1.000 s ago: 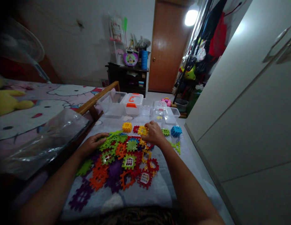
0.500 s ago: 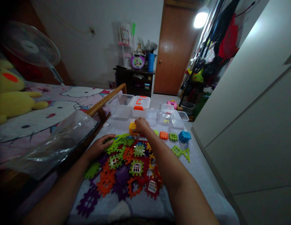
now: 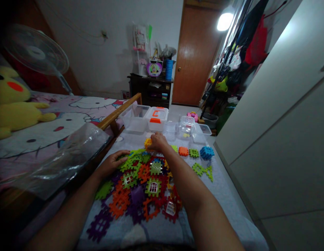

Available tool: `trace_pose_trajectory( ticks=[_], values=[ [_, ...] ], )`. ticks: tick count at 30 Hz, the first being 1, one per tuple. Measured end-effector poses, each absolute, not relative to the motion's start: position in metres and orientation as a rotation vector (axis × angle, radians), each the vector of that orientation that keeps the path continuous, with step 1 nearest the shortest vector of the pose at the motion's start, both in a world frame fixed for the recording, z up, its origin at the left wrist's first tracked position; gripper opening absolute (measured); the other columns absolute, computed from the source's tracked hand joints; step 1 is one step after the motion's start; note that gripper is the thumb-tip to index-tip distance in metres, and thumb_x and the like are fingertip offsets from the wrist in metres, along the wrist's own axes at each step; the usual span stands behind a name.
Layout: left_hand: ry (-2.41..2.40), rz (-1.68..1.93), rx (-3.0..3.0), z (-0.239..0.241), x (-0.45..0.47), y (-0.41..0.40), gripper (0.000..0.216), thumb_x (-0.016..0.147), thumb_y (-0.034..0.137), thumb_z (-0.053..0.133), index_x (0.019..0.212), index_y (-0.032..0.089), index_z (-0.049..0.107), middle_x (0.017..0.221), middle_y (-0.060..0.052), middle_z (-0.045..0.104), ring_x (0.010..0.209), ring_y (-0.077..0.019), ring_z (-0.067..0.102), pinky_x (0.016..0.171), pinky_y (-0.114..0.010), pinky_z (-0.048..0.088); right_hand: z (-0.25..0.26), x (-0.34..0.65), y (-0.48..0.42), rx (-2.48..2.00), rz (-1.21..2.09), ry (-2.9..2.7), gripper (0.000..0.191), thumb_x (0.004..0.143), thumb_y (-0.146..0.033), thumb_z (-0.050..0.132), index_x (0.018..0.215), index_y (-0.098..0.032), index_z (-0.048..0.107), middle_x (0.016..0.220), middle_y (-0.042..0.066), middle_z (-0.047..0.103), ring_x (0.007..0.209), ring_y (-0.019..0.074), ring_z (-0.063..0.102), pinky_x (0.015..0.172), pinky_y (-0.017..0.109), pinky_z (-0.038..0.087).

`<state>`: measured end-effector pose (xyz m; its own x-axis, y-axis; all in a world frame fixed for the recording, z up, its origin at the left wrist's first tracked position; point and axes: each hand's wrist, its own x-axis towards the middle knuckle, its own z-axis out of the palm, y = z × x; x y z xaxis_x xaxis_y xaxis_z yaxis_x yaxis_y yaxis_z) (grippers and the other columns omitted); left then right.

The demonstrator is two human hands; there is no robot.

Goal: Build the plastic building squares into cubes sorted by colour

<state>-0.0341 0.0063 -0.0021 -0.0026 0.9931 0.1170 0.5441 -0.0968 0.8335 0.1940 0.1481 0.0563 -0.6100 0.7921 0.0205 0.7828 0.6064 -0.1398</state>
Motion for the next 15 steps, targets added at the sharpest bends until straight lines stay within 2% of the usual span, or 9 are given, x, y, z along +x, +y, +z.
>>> trace_pose_trajectory(
  ticks=[8, 15],
  values=[
    [1.607, 0.993, 1.692, 0.0, -0.0324, 0.0052, 0.05, 0.079, 0.06, 0.06, 0.107, 0.021, 0.069, 0.122, -0.009, 0.068, 0.116, -0.0293, 0.06, 0.108, -0.044, 0.039, 0.0535, 0.1912, 0.1462, -1.342, 0.182, -2.717, 0.072, 0.066, -0.052, 0.077, 0.123, -0.013, 0.056, 0.122, 0.017, 0.059, 0.11, 0.0289, 0.056, 0.091, 0.037, 0.045],
    [1.618, 0.975, 1.697, 0.0003, -0.0333, 0.0055, 0.05, 0.079, 0.059, 0.059, 0.108, 0.02, 0.069, 0.123, -0.009, 0.068, 0.116, -0.0295, 0.06, 0.107, -0.043, 0.04, 0.0478, 0.1895, 0.151, -1.338, 0.192, -2.774, 0.053, 0.072, -0.049, 0.071, 0.112, -0.015, 0.062, 0.113, 0.014, 0.066, 0.1, 0.0268, 0.061, 0.084, 0.034, 0.046]
  ],
)
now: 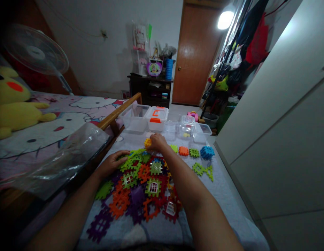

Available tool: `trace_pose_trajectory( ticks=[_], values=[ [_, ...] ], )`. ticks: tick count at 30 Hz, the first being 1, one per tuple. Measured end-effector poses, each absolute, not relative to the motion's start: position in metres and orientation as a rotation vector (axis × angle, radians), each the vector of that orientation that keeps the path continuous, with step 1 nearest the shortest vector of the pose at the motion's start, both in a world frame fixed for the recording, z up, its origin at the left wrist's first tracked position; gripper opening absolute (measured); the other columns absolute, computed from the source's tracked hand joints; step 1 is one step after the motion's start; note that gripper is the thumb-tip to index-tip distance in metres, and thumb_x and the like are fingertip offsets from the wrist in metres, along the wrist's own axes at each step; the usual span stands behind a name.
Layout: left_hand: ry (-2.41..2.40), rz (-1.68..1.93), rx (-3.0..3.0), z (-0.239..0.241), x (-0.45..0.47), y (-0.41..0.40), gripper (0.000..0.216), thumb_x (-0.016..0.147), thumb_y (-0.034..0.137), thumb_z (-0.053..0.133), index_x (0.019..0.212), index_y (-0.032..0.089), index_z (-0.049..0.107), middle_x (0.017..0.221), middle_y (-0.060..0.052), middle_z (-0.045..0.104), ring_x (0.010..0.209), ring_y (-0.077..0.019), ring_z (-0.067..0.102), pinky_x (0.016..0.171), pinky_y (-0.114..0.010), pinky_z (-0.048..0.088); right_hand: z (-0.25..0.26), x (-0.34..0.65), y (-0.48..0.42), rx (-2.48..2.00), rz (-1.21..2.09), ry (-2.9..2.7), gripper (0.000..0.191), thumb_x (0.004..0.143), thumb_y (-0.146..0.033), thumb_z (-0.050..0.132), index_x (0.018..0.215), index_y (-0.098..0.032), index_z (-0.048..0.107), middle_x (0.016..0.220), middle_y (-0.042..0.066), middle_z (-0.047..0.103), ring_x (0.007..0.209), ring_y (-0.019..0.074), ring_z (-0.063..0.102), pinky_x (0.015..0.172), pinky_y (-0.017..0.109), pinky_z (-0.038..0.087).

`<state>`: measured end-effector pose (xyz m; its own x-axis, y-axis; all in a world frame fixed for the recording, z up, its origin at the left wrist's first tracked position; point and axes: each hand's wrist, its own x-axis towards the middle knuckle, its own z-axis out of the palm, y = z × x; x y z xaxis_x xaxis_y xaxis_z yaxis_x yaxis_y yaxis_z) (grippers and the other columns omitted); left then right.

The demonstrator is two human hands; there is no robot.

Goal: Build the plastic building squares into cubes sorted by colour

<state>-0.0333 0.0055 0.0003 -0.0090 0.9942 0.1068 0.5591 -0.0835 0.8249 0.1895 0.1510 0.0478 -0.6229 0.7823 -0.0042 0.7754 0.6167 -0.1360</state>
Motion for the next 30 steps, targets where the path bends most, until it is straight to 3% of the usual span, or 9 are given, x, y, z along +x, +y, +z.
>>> trace_pose_trajectory(
  ticks=[7, 13, 18, 22, 27, 30],
  values=[
    [1.611, 0.963, 1.695, 0.0, -0.033, 0.006, 0.052, 0.079, 0.06, 0.06, 0.11, 0.019, 0.069, 0.123, -0.01, 0.067, 0.116, -0.0303, 0.06, 0.108, -0.044, 0.04, 0.049, 0.192, 0.15, -1.345, 0.204, -2.776, 0.053, 0.072, -0.05, 0.072, 0.11, -0.015, 0.063, 0.111, 0.014, 0.066, 0.098, 0.0278, 0.062, 0.081, 0.034, 0.047],
    [1.645, 0.983, 1.737, -0.002, -0.035, 0.005, 0.052, 0.08, 0.06, 0.059, 0.112, 0.021, 0.068, 0.127, -0.009, 0.064, 0.12, -0.0291, 0.057, 0.11, -0.042, 0.038, 0.062, 0.206, 0.141, -1.306, 0.274, -2.638, 0.068, 0.073, -0.046, 0.073, 0.129, -0.013, 0.054, 0.127, 0.016, 0.057, 0.113, 0.0285, 0.055, 0.092, 0.037, 0.046],
    [1.694, 0.947, 1.791, 0.005, -0.04, 0.001, 0.056, 0.084, 0.063, 0.049, 0.115, 0.02, 0.066, 0.135, -0.01, 0.058, 0.128, -0.029, 0.051, 0.113, -0.043, 0.034, 0.076, 0.249, 0.115, -1.175, 0.388, -2.463, 0.05, 0.082, -0.031, 0.066, 0.128, -0.014, 0.056, 0.126, 0.015, 0.058, 0.116, 0.0243, 0.055, 0.1, 0.037, 0.043],
    [1.719, 0.838, 1.877, 0.021, -0.038, 0.003, 0.061, 0.085, 0.067, 0.042, 0.118, 0.021, 0.065, 0.139, -0.009, 0.055, 0.133, -0.0291, 0.046, 0.114, -0.04, 0.032, 0.07, 0.282, 0.083, -1.09, 0.545, -2.498, 0.036, 0.086, -0.031, 0.061, 0.119, -0.017, 0.062, 0.119, 0.012, 0.064, 0.11, 0.0229, 0.06, 0.098, 0.038, 0.045],
    [1.687, 0.631, 2.001, 0.034, -0.025, 0.025, 0.067, 0.085, 0.068, 0.038, 0.121, 0.017, 0.063, 0.14, -0.013, 0.055, 0.134, -0.0298, 0.045, 0.115, -0.041, 0.031, 0.052, 0.287, 0.053, -1.068, 0.591, -2.556, 0.06, 0.081, -0.033, 0.067, 0.136, -0.018, 0.05, 0.14, 0.015, 0.053, 0.129, 0.0279, 0.046, 0.107, 0.046, 0.036],
    [1.656, 0.543, 2.022, 0.034, -0.014, 0.04, 0.071, 0.086, 0.065, 0.032, 0.125, 0.013, 0.06, 0.137, -0.015, 0.057, 0.13, -0.0288, 0.048, 0.113, -0.039, 0.034, 0.05, 0.282, 0.046, -1.044, 0.606, -2.581, 0.058, 0.08, -0.032, 0.068, 0.133, -0.015, 0.052, 0.133, 0.016, 0.057, 0.121, 0.028, 0.051, 0.103, 0.044, 0.039]
  ],
)
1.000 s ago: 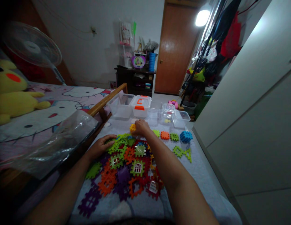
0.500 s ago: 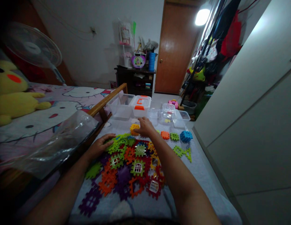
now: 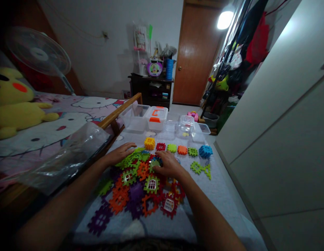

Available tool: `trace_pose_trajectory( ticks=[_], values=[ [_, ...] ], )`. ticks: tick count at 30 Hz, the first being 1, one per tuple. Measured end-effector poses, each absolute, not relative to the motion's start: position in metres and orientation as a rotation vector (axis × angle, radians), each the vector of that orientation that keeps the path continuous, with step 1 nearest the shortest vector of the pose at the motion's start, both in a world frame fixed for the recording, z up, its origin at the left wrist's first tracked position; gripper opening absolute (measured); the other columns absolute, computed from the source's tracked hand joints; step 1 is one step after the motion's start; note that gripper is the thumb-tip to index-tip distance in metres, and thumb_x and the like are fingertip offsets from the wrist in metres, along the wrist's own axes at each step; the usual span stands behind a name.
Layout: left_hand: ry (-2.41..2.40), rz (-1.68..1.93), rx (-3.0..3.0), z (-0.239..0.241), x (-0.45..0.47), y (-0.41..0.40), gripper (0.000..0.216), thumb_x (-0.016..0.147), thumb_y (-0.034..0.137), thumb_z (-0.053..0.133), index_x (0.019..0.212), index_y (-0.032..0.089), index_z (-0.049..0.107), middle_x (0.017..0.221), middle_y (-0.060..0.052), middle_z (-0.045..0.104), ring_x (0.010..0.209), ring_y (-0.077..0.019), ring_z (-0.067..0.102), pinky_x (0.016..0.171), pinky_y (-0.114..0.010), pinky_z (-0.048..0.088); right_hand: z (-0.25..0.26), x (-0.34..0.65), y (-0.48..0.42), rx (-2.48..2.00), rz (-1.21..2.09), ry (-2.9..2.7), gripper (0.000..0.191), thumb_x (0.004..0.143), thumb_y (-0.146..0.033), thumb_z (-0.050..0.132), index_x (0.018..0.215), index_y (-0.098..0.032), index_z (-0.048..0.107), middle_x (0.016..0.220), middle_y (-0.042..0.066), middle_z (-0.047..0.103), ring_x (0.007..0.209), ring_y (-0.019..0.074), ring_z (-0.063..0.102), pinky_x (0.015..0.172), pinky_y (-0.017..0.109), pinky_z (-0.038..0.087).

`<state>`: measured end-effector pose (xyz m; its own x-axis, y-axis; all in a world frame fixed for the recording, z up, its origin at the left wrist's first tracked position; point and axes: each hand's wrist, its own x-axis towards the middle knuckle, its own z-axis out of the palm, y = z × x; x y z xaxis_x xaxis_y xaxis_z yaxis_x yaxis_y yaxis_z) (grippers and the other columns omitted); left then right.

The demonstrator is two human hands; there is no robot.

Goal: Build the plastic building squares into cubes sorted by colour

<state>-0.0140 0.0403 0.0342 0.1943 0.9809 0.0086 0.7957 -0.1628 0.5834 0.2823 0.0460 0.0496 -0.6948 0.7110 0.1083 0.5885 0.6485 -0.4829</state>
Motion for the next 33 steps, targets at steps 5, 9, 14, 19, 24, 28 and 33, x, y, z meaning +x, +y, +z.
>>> trace_pose_trajectory(
  ticks=[5, 9, 14, 19, 24, 28, 33],
  values=[
    [1.611, 0.448, 2.035, 0.033, -0.001, 0.049, 0.068, 0.089, 0.062, 0.03, 0.127, 0.014, 0.058, 0.136, -0.013, 0.058, 0.127, -0.0267, 0.051, 0.111, -0.037, 0.035, 0.059, 0.286, 0.04, -0.979, 0.615, -2.572, 0.032, 0.082, -0.023, 0.063, 0.114, -0.016, 0.062, 0.109, 0.01, 0.065, 0.101, 0.0233, 0.058, 0.091, 0.037, 0.044],
    [1.533, 0.426, 2.059, 0.031, -0.001, 0.043, 0.06, 0.09, 0.059, 0.033, 0.119, 0.015, 0.062, 0.126, -0.012, 0.064, 0.118, -0.0265, 0.057, 0.106, -0.036, 0.04, 0.062, 0.298, 0.034, -1.015, 0.667, -2.514, 0.025, 0.084, -0.012, 0.056, 0.108, -0.016, 0.063, 0.104, 0.009, 0.065, 0.097, 0.0208, 0.058, 0.088, 0.034, 0.045],
    [1.517, 0.497, 2.046, 0.033, -0.004, 0.033, 0.056, 0.089, 0.058, 0.037, 0.111, 0.016, 0.067, 0.115, -0.01, 0.069, 0.109, -0.0268, 0.062, 0.1, -0.036, 0.044, 0.055, 0.309, 0.035, -1.066, 0.748, -2.459, 0.028, 0.081, -0.004, 0.055, 0.104, -0.018, 0.065, 0.101, 0.006, 0.066, 0.094, 0.0186, 0.059, 0.084, 0.03, 0.045],
    [1.505, 0.574, 2.038, 0.034, -0.005, 0.027, 0.055, 0.088, 0.06, 0.038, 0.107, 0.019, 0.07, 0.113, -0.008, 0.07, 0.107, -0.0264, 0.063, 0.099, -0.035, 0.046, 0.046, 0.31, 0.038, -1.134, 0.693, -2.449, 0.026, 0.077, -0.001, 0.057, 0.096, -0.016, 0.066, 0.093, 0.005, 0.064, 0.088, 0.0175, 0.057, 0.08, 0.029, 0.043],
    [1.619, 0.648, 2.009, 0.026, -0.012, 0.023, 0.06, 0.087, 0.064, 0.039, 0.115, 0.019, 0.066, 0.135, -0.011, 0.059, 0.125, -0.0275, 0.053, 0.11, -0.037, 0.037, 0.038, 0.31, 0.039, -1.135, 0.625, -2.427, 0.02, 0.077, -0.004, 0.06, 0.092, -0.017, 0.066, 0.093, 0.005, 0.059, 0.087, 0.0176, 0.055, 0.078, 0.028, 0.043],
    [1.727, 0.704, 1.954, 0.02, -0.024, 0.02, 0.063, 0.085, 0.067, 0.042, 0.118, 0.017, 0.064, 0.133, -0.012, 0.06, 0.126, -0.0291, 0.053, 0.11, -0.04, 0.036, 0.033, 0.311, 0.04, -1.071, 0.582, -2.385, 0.017, 0.076, -0.003, 0.057, 0.085, -0.016, 0.063, 0.089, 0.005, 0.059, 0.085, 0.0174, 0.055, 0.077, 0.029, 0.043],
    [1.839, 0.731, 1.815, 0.014, -0.035, 0.015, 0.064, 0.083, 0.068, 0.043, 0.114, 0.017, 0.067, 0.122, -0.01, 0.067, 0.114, -0.0298, 0.061, 0.102, -0.038, 0.044, 0.033, 0.324, 0.045, -1.15, 0.648, -2.171, 0.015, 0.081, -0.011, 0.051, 0.085, -0.018, 0.063, 0.081, 0.002, 0.063, 0.074, 0.0154, 0.056, 0.07, 0.027, 0.042]
  ],
)
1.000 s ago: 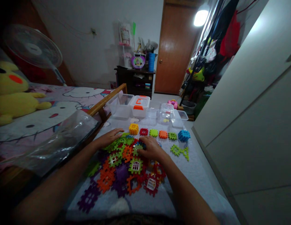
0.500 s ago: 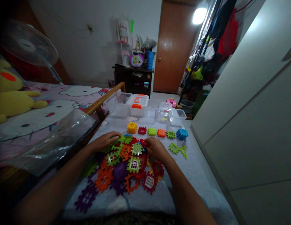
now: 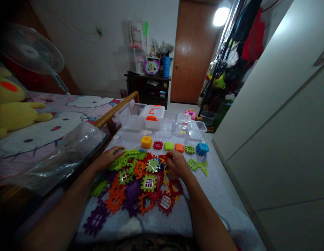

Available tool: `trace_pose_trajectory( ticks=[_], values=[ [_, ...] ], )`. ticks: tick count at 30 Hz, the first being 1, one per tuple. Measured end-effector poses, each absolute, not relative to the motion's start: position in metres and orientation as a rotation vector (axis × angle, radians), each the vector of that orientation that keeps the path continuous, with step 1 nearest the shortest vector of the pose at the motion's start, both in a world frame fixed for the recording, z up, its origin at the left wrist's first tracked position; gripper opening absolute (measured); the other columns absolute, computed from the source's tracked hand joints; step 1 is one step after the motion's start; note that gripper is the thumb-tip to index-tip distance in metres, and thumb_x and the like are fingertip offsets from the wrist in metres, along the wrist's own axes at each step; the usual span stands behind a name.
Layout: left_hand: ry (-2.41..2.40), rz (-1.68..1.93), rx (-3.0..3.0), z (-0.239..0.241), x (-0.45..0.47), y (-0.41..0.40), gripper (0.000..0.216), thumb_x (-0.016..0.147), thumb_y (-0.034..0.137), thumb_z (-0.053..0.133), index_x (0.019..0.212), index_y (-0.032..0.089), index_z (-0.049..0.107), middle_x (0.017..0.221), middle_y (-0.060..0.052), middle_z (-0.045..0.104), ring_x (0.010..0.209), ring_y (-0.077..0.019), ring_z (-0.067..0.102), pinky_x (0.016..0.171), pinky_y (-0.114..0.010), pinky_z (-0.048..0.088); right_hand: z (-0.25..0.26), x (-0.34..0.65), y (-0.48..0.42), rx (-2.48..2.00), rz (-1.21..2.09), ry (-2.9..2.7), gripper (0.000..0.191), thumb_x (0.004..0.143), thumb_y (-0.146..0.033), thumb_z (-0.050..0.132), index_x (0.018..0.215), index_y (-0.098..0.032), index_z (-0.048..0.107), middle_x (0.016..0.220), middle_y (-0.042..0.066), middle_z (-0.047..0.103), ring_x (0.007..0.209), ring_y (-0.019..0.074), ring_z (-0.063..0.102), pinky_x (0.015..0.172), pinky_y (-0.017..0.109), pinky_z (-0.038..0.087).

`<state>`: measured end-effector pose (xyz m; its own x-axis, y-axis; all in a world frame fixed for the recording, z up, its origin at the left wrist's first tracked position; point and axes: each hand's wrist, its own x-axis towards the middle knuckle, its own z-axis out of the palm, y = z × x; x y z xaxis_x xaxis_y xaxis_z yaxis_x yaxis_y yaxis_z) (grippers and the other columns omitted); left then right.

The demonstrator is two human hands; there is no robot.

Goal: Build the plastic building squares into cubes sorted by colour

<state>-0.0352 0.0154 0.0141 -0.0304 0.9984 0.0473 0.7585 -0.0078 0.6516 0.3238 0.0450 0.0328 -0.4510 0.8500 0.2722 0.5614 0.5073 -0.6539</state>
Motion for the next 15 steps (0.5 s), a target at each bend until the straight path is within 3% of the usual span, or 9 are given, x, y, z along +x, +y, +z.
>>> trace_pose_trajectory(
  ticks=[8, 15],
  values=[
    [1.752, 0.922, 1.619, 0.012, -0.043, 0.005, 0.064, 0.076, 0.072, 0.052, 0.105, 0.019, 0.073, 0.113, -0.006, 0.073, 0.109, -0.0293, 0.064, 0.098, -0.035, 0.047, 0.026, 0.366, 0.058, -1.327, 0.815, -1.983, 0.024, 0.083, -0.026, 0.045, 0.097, -0.018, 0.063, 0.07, 0.0, 0.06, 0.06, 0.0151, 0.053, 0.058, 0.027, 0.04],
    [1.73, 0.986, 1.509, 0.013, -0.042, 0.001, 0.07, 0.073, 0.074, 0.055, 0.107, 0.016, 0.072, 0.111, -0.009, 0.072, 0.104, -0.03, 0.065, 0.097, -0.039, 0.048, 0.027, 0.379, 0.058, -1.461, 0.443, -1.951, 0.009, 0.08, -0.019, 0.05, 0.082, -0.019, 0.058, 0.076, 0.002, 0.061, 0.069, 0.0163, 0.055, 0.065, 0.028, 0.04]
  ],
)
